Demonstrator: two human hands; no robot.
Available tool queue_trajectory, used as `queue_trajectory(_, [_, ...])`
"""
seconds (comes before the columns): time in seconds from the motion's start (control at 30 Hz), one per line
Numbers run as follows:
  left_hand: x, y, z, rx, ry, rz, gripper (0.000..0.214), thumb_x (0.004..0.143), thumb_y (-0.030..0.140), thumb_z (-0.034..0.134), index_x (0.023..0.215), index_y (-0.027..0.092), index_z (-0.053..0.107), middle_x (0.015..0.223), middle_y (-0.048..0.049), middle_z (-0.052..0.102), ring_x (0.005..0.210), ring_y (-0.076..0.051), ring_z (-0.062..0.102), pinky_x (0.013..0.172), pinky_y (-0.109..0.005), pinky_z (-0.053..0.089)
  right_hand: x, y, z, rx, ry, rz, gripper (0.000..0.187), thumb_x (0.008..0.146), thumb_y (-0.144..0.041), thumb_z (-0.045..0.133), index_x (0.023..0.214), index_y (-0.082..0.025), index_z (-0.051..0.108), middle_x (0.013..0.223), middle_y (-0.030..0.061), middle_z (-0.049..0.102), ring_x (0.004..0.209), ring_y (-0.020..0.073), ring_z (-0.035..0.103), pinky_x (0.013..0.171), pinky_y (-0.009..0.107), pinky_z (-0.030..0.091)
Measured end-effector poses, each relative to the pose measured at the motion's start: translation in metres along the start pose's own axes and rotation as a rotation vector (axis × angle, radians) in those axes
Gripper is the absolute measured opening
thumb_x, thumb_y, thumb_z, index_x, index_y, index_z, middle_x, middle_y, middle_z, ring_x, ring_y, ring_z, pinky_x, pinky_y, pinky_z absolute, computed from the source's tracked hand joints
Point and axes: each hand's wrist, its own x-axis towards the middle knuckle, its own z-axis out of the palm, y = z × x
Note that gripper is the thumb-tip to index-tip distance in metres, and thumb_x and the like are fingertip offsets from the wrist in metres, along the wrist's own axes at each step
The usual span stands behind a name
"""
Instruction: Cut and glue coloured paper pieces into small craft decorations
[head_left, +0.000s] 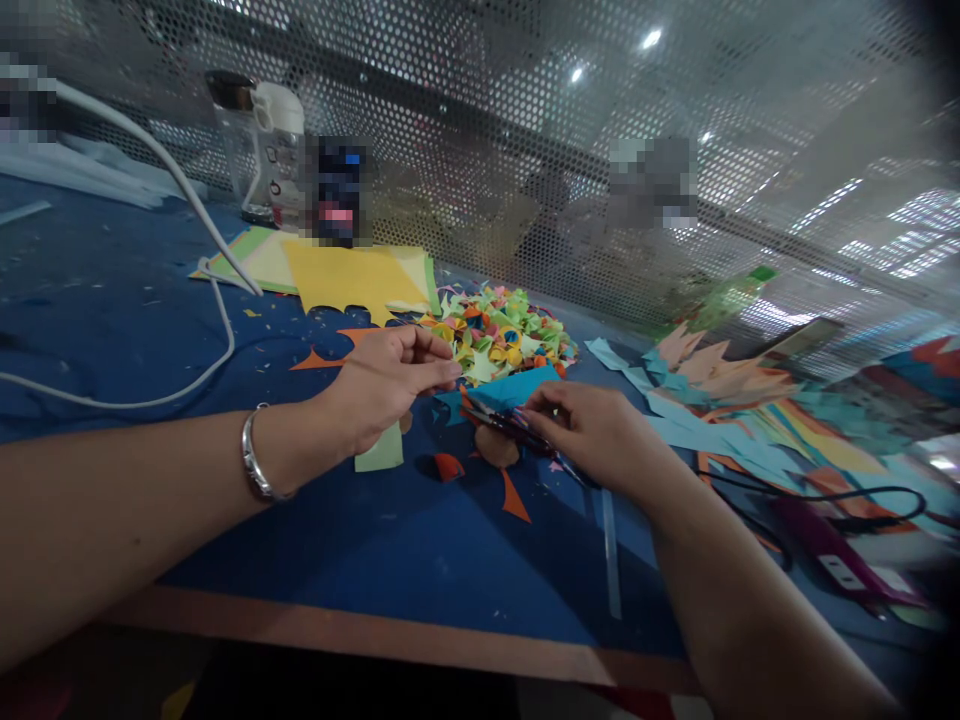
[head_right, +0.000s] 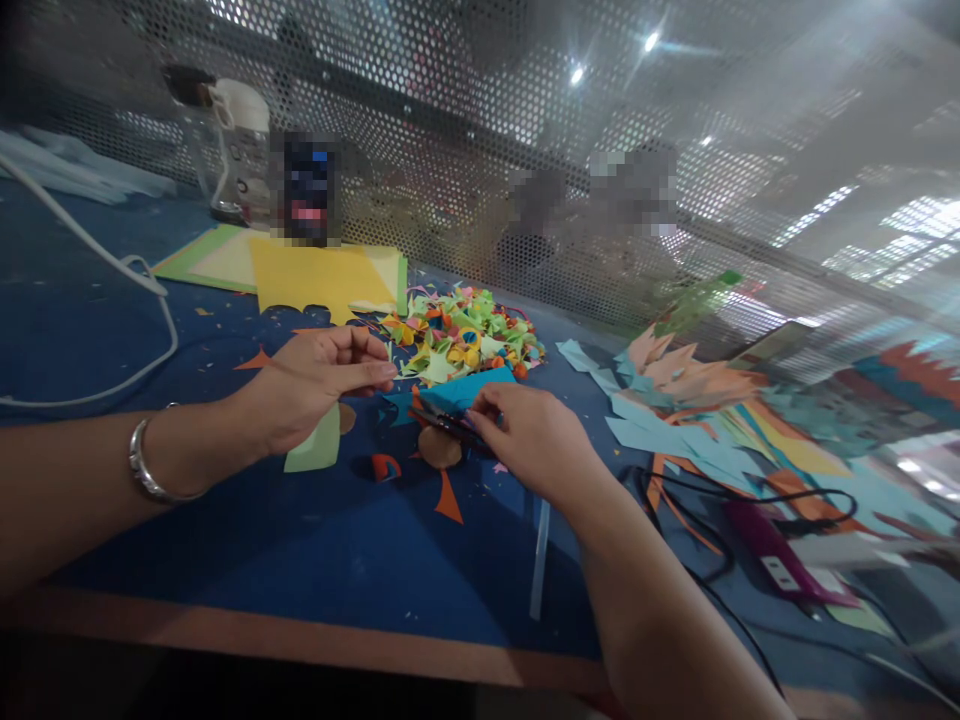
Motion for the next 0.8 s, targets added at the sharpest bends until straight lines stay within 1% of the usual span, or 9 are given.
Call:
queue_trajectory(0.2, [-0.003,-0.001,0.001,0.01,-0.033,0.014,0.017,0.074,0.014,0.075,0.08,0.013,0.059,0.07,0.0023,0.062,0.064,-0.009,0.063,0.063,-0.023,0.049,0.0,-0.004,-0.002,-0.005,-0.163,0.108,0.016,0.091,-0.029,0.053,0.096,-0.023,0.067,0.074,0.0021,0.07,0.066,0.0172,0.06,0.057,0.027,0.033])
queue_trajectory(0.3, [-0.005,-0.001,0.003,-0.003,-0.047,0.013,0.017,0.075,0.012,0.074,0.079,0.014,0.057,0.069,0.0031,0.061,0.062,-0.008,0.062,0.063,-0.023,0.05,0.0,-0.008,-0.003,-0.026,-0.159,0.134,0.013,0.089,-0.031,0.056,0.094,-0.023,0.066,0.074,0.0012,0.07,0.067,0.0173,0.061,0.058,0.027,0.033])
queue_trajectory(0.43, [-0.009,0.002,0.006,0.007,-0.076,-0.014,0.017,0.076,0.008,0.072,0.077,0.014,0.057,0.067,0.0037,0.061,0.061,-0.008,0.062,0.063,-0.022,0.05,0.001,-0.011,-0.002,-0.07,-0.155,0.15,0.015,0.089,-0.033,0.056,0.083,-0.022,0.065,0.077,0.0022,0.071,0.07,0.018,0.061,0.058,0.028,0.033])
queue_trajectory(0.53, [-0.012,0.005,0.008,0.062,-0.085,-0.076,0.016,0.078,0.007,0.07,0.077,0.015,0.057,0.066,0.0035,0.062,0.056,-0.005,0.057,0.058,-0.019,0.047,0.001,-0.011,-0.001,-0.088,-0.151,0.142,0.016,0.088,-0.03,0.055,0.078,-0.021,0.063,0.075,0.0029,0.071,0.069,0.0178,0.061,0.058,0.028,0.033])
queue_trajectory(0.6, [-0.013,0.006,0.008,0.089,-0.102,-0.094,0.014,0.08,0.008,0.069,0.079,0.015,0.057,0.065,0.0032,0.063,0.053,-0.004,0.055,0.054,-0.017,0.044,0.001,-0.01,0.0,-0.084,-0.152,0.134,0.018,0.089,-0.03,0.053,0.076,-0.021,0.061,0.073,0.0032,0.069,0.067,0.0172,0.06,0.058,0.028,0.033])
queue_trajectory(0.67, [-0.013,0.006,0.007,0.098,-0.125,-0.091,0.014,0.08,0.009,0.07,0.08,0.015,0.058,0.064,0.0031,0.063,0.053,-0.004,0.055,0.052,-0.017,0.042,0.0,-0.008,0.0,-0.049,-0.159,0.128,0.017,0.088,-0.029,0.053,0.076,-0.021,0.061,0.071,0.0028,0.069,0.065,0.0166,0.06,0.057,0.027,0.034])
queue_trajectory(0.7, [-0.013,0.005,0.006,0.099,-0.135,-0.087,0.013,0.08,0.009,0.07,0.08,0.015,0.058,0.064,0.0031,0.063,0.053,-0.004,0.055,0.052,-0.017,0.042,0.0,-0.007,0.0,-0.021,-0.165,0.124,0.013,0.087,-0.027,0.054,0.078,-0.021,0.061,0.071,0.0024,0.069,0.065,0.0163,0.06,0.057,0.027,0.034])
queue_trajectory(0.77, [-0.013,0.004,0.006,0.093,-0.145,-0.077,0.013,0.08,0.009,0.069,0.08,0.016,0.057,0.063,0.0032,0.062,0.054,-0.005,0.056,0.053,-0.017,0.043,-0.001,-0.006,-0.001,0.03,-0.182,0.113,0.006,0.08,-0.02,0.056,0.082,-0.021,0.062,0.073,0.0014,0.069,0.064,0.0157,0.06,0.056,0.026,0.034])
queue_trajectory(0.8, [-0.013,0.004,0.006,0.087,-0.148,-0.073,0.013,0.08,0.01,0.069,0.08,0.016,0.057,0.063,0.0031,0.062,0.055,-0.005,0.057,0.054,-0.018,0.043,-0.002,-0.006,-0.001,0.044,-0.192,0.109,0.01,0.077,-0.016,0.057,0.084,-0.021,0.062,0.073,0.0009,0.07,0.064,0.0154,0.06,0.055,0.026,0.034])
